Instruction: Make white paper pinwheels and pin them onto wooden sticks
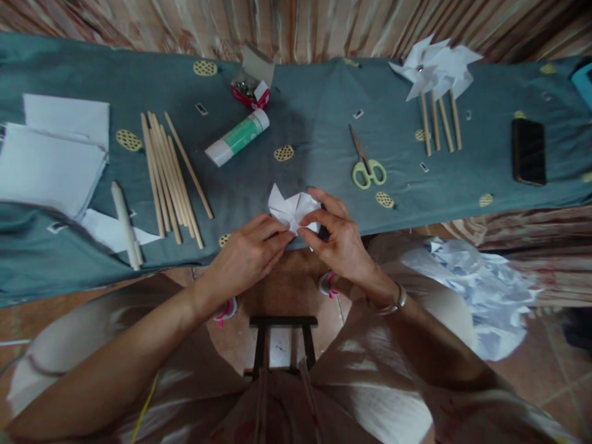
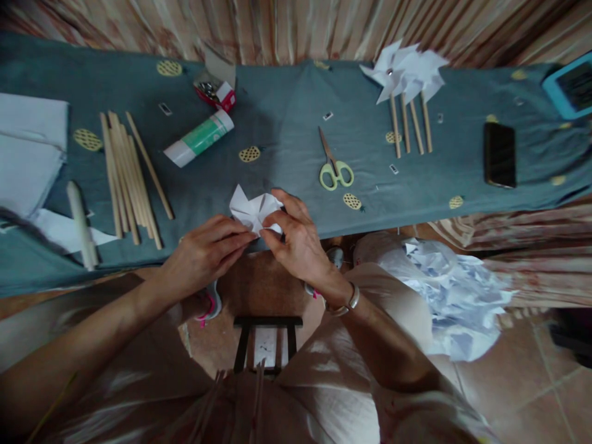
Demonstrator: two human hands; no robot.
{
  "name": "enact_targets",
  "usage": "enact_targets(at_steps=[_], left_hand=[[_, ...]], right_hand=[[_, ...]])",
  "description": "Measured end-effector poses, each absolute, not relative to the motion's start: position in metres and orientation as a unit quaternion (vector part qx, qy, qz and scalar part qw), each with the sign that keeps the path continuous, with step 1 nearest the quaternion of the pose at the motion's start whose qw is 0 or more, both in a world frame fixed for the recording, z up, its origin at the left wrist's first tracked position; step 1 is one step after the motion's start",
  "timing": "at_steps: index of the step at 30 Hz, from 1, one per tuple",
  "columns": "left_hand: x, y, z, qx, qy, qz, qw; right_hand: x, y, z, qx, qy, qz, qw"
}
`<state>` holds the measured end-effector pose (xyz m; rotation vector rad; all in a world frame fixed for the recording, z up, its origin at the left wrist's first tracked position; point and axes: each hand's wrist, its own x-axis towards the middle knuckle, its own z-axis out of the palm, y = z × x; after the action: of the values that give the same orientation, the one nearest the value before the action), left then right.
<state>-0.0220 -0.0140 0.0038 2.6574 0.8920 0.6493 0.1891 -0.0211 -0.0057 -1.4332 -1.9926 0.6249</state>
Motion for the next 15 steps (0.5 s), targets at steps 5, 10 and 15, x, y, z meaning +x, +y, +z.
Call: enact_targets(at_steps=[5,10,15], left_hand=[[-0.0212,-0.0137,0.0033,0.912,0.316,0.218,0.144],[-0.0212,-0.014,0.0031,0.91,0.313,0.23,0.145],[-0.0211,-0.0136,0.0035,0.908,0.323,0.215,0.156]], right_hand=[[0.1885,-0.0218,-0.0073,-0.533,-0.756,0.224,0.306],[0.1879,-0.0223,-0.0093,-0.522,-0.763,0.217,0.313],[0.1879,-0.0231,-0.0088,-0.517,-0.769,0.225,0.302]])
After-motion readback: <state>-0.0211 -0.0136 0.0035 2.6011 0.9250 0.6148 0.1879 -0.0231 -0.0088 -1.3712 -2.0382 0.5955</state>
